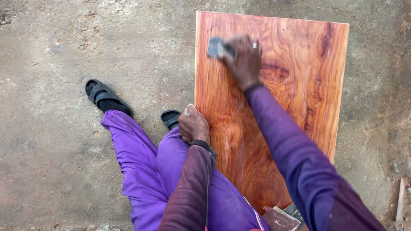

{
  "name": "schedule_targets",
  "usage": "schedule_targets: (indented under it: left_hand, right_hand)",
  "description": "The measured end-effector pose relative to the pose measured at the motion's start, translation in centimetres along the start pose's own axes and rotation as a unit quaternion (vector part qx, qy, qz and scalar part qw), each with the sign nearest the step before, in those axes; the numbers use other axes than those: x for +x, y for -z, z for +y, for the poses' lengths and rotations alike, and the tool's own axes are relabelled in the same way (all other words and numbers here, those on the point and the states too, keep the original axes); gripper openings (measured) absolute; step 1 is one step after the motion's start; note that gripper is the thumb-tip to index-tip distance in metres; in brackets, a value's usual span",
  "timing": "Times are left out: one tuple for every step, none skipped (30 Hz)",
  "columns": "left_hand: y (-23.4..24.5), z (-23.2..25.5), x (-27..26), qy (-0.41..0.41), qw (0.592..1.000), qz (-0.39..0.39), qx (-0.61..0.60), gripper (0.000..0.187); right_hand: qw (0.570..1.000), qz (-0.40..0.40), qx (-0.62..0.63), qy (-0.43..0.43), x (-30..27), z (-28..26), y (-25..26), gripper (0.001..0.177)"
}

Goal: The person sands the surface and edges of a wooden board with a sheet of sandpaper, holding the board steady with one hand while rubbing the sandpaper with the other, occasionally shifting the board and wiping away dust.

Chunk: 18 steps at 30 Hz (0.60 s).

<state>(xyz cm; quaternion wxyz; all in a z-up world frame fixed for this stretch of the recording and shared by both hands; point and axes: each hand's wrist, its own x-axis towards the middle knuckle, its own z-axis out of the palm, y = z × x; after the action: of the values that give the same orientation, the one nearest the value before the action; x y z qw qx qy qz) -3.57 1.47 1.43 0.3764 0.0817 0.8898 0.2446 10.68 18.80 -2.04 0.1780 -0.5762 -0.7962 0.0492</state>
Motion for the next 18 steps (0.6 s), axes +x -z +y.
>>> schedule_targets:
  left_hand:
    - [-0.2,-0.1,0.2,0.003,1.000,0.000,0.000,0.049]
    - [-0.3,-0.3,0.3,-0.003,1.000,0.002,0.006,0.048]
    - [-0.5,-0.3,0.4,-0.011,1.000,0.005,0.010,0.047]
    - [-0.4,-0.4,0.5,-0.011,1.000,0.006,0.009,0.047]
    - [-0.4,-0.4,0.5,-0.012,1.000,0.000,0.001,0.045]
    - [-0.2,-0.5,0.5,-0.012,1.000,-0.006,-0.007,0.043]
    - [0.1,-0.2,0.2,-0.013,1.000,-0.010,-0.012,0.043]
    - [0.5,0.1,-0.2,0.002,1.000,-0.010,-0.021,0.042]
    - [1.0,0.5,-0.5,0.017,0.999,-0.010,-0.030,0.041]
    - [-1.0,-1.2,1.3,0.017,0.999,-0.012,-0.036,0.041]
    - [-2.9,-3.0,3.2,-0.012,0.996,-0.020,-0.088,0.042]
    - [-4.8,-4.8,5.1,-0.041,0.989,-0.027,-0.140,0.043]
    - [-4.4,-5.2,5.4,-0.042,0.988,-0.027,-0.143,0.043]
    - [-4.0,-5.6,5.7,0.000,0.963,-0.080,-0.259,0.043]
    - [-3.7,-5.4,6.3,0.040,0.918,-0.133,-0.373,0.043]
    - [-2.6,-5.6,6.7,0.036,0.915,-0.134,-0.378,0.043]
    - [-1.4,-6.3,7.0,0.078,0.896,-0.163,-0.405,0.045]
    - [-0.3,-7.1,7.3,0.119,0.874,-0.192,-0.431,0.047]
  right_hand:
    - [1.000,-0.002,0.000,0.001,1.8,0.1,-0.4,0.038]
    - [1.000,0.003,0.007,-0.021,3.5,0.1,-0.7,0.040]
    - [0.999,0.013,0.013,-0.043,5.3,0.2,-0.9,0.042]
    - [0.999,0.014,0.013,-0.042,5.4,0.0,-1.1,0.042]
    - [0.999,0.015,0.018,-0.048,5.4,-0.2,-1.1,0.042]
    - [0.998,0.016,0.023,-0.053,5.4,-0.5,-1.1,0.043]
    - [0.998,0.018,0.018,-0.050,3.3,-1.0,-0.5,0.043]
    - [0.999,-0.003,0.006,-0.038,1.2,-1.5,0.1,0.042]
    - [0.999,-0.024,-0.005,-0.025,-0.8,-2.1,0.7,0.041]
    - [1.000,-0.021,-0.009,-0.021,-4.4,-3.5,2.1,0.041]
    - [0.999,-0.040,0.009,-0.033,-8.2,-5.1,3.3,0.038]
    - [0.997,-0.060,0.027,-0.045,-12.1,-6.6,4.4,0.035]
    - [0.997,-0.059,0.026,-0.043,-16.0,-7.8,5.3,0.035]
    - [0.997,-0.054,0.041,-0.025,-19.8,-9.0,6.2,0.032]
    - [0.997,-0.046,0.055,-0.005,-23.1,-10.1,6.8,0.030]
    - [0.998,-0.041,0.052,0.000,-25.0,-10.9,7.3,0.030]
    - [0.998,-0.041,0.054,-0.001,-27.2,-11.8,7.8,0.036]
    - [0.998,-0.041,0.055,-0.001,-29.5,-12.7,8.2,0.041]
